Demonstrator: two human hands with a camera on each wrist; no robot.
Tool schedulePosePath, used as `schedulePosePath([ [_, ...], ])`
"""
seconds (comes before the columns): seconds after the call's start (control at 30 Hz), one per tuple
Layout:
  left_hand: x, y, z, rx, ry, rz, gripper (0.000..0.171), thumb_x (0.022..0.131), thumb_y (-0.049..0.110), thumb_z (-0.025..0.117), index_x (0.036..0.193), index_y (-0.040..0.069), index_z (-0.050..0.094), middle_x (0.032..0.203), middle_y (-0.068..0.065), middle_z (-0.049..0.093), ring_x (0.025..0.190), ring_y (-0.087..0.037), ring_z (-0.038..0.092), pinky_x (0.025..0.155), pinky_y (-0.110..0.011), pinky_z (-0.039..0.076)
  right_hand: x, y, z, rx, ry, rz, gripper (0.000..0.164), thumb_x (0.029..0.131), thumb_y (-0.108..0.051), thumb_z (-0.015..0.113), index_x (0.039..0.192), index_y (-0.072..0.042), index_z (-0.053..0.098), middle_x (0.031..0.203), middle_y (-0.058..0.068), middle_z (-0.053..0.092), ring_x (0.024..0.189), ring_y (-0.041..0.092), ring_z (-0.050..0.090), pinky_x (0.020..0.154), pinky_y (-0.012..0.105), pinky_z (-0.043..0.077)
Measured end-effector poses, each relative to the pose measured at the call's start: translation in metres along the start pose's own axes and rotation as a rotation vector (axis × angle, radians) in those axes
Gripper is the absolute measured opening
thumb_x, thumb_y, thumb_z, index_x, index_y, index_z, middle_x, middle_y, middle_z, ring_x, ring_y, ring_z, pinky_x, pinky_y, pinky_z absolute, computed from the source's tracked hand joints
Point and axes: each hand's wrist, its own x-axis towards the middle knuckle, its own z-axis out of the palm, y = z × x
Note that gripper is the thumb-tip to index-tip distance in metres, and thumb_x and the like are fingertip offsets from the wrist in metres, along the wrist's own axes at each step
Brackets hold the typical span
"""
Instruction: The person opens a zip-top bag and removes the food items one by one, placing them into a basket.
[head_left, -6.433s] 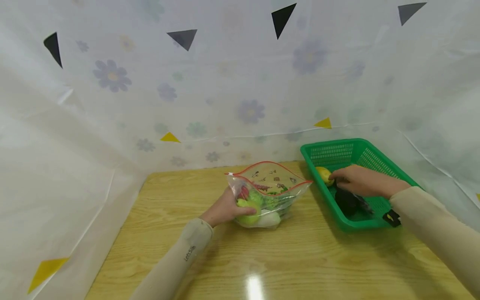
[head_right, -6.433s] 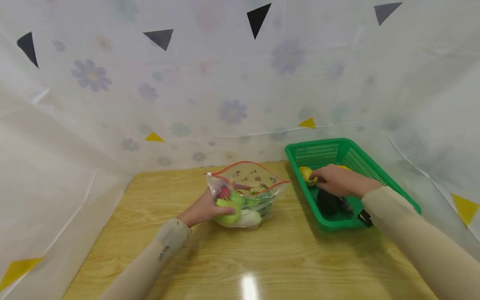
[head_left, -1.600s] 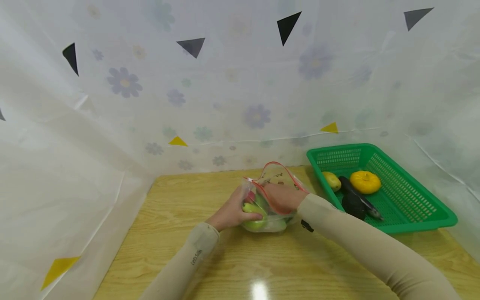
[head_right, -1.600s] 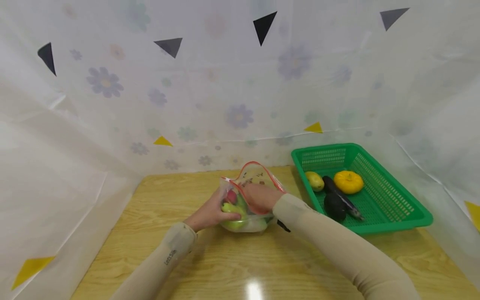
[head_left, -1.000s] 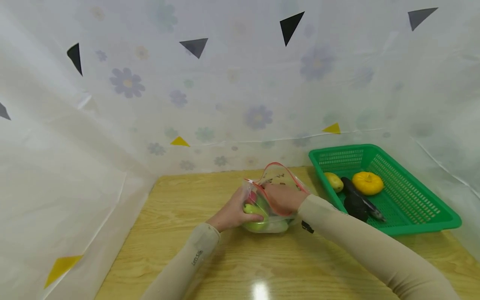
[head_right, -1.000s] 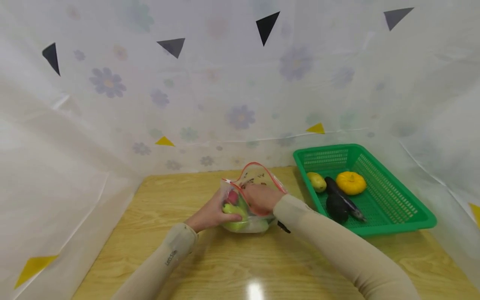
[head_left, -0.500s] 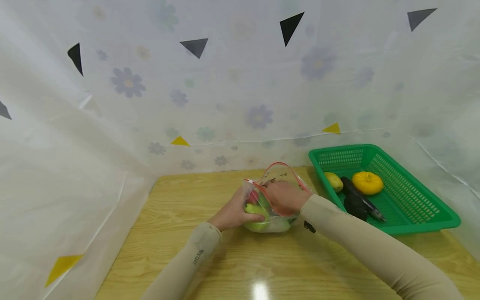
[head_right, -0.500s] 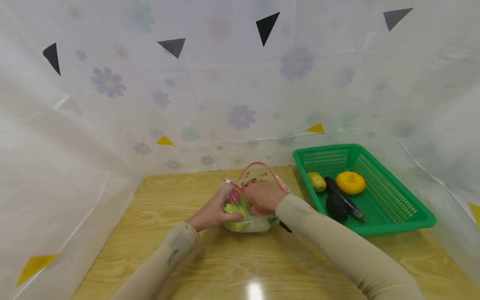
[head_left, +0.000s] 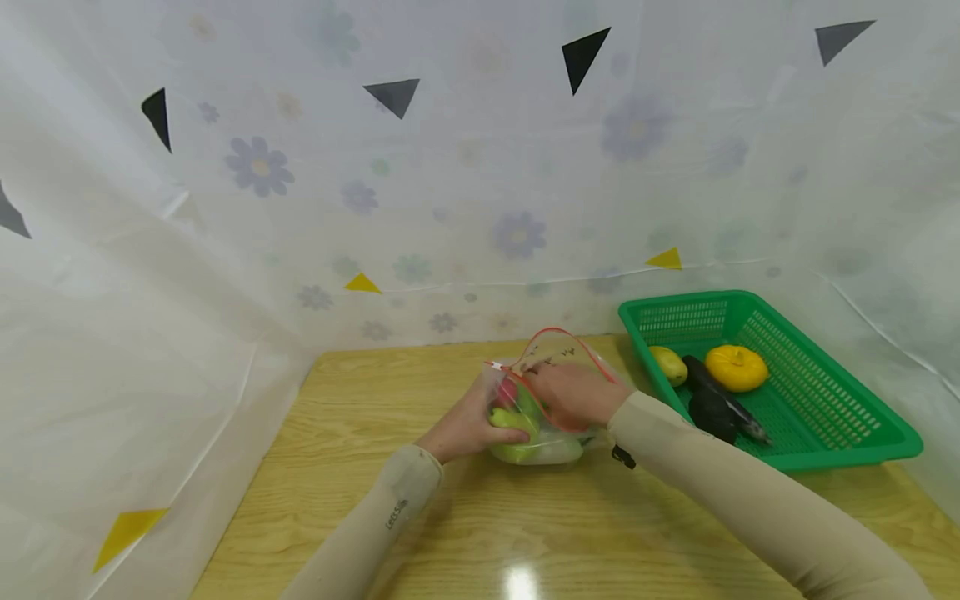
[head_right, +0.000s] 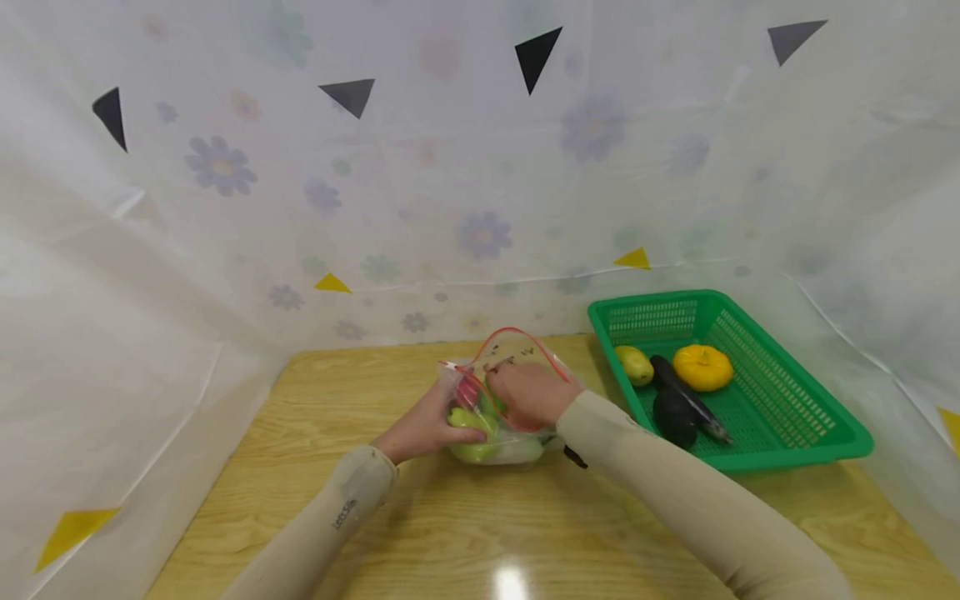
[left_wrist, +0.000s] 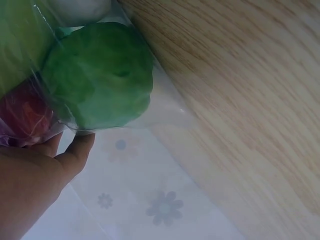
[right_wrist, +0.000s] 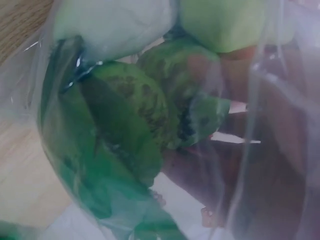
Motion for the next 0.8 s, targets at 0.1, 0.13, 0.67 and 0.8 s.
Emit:
schedulePosePath([
  [0.1, -0.001, 0.001, 0.0, 0.021, 0.006, -0.018, 0.09, 0.068, 0.048, 0.082, 0.138, 0.029, 0.028, 0.117, 0.009, 0.052, 0.103, -0.006, 0.05, 0.09, -0.035, 0.046, -0.003, -0.005, -0.002, -0.019, 0.02, 0.021, 0.051, 0.083, -0.022, 0.065, 0.13, -0.005, 0.053, 0.12, 0.011, 0.059, 0.081, 0.02, 0.059, 0.069, 0.035, 0.057],
  [0.13, -0.001, 0.001, 0.0, 0.028, 0.007, -0.02, 0.09, 0.068, 0.048, 0.082, 0.138, 0.029, 0.028, 0.117, 0.009, 0.052, 0.103, -0.006, 0.05, 0.091, -0.036, 0.045, -0.004, -0.006, -0.003, -0.019, 0.024, 0.029, 0.052, 0.083, -0.021, 0.065, 0.13, -0.004, 0.052, 0.119, 0.011, 0.059, 0.078, 0.02, 0.059, 0.066, 0.035, 0.057],
  [0.67, 0.0, 0.009, 0.002, 0.031, -0.003, -0.037, 0.083, 0.068, 0.048, 0.082, 0.133, 0.03, 0.033, 0.111, 0.01, 0.058, 0.098, -0.005, 0.053, 0.088, -0.036, 0.047, -0.013, 0.001, -0.004, 0.046, -0.019, 0.026, 0.062, 0.082, -0.021, 0.064, 0.137, -0.001, 0.043, 0.124, 0.018, 0.049, 0.105, 0.031, 0.051, 0.085, 0.043, 0.052],
  [0.8, 0.002, 0.01, 0.004, 0.05, -0.006, -0.023, 0.08, 0.069, 0.047, 0.082, 0.131, 0.028, 0.036, 0.107, 0.009, 0.058, 0.095, -0.005, 0.054, 0.085, -0.034, 0.048, -0.013, 0.003, -0.003, 0.06, -0.057, 0.049, 0.062, 0.081, -0.021, 0.062, 0.137, -0.001, 0.043, 0.122, 0.017, 0.048, 0.109, 0.033, 0.047, 0.088, 0.045, 0.049],
])
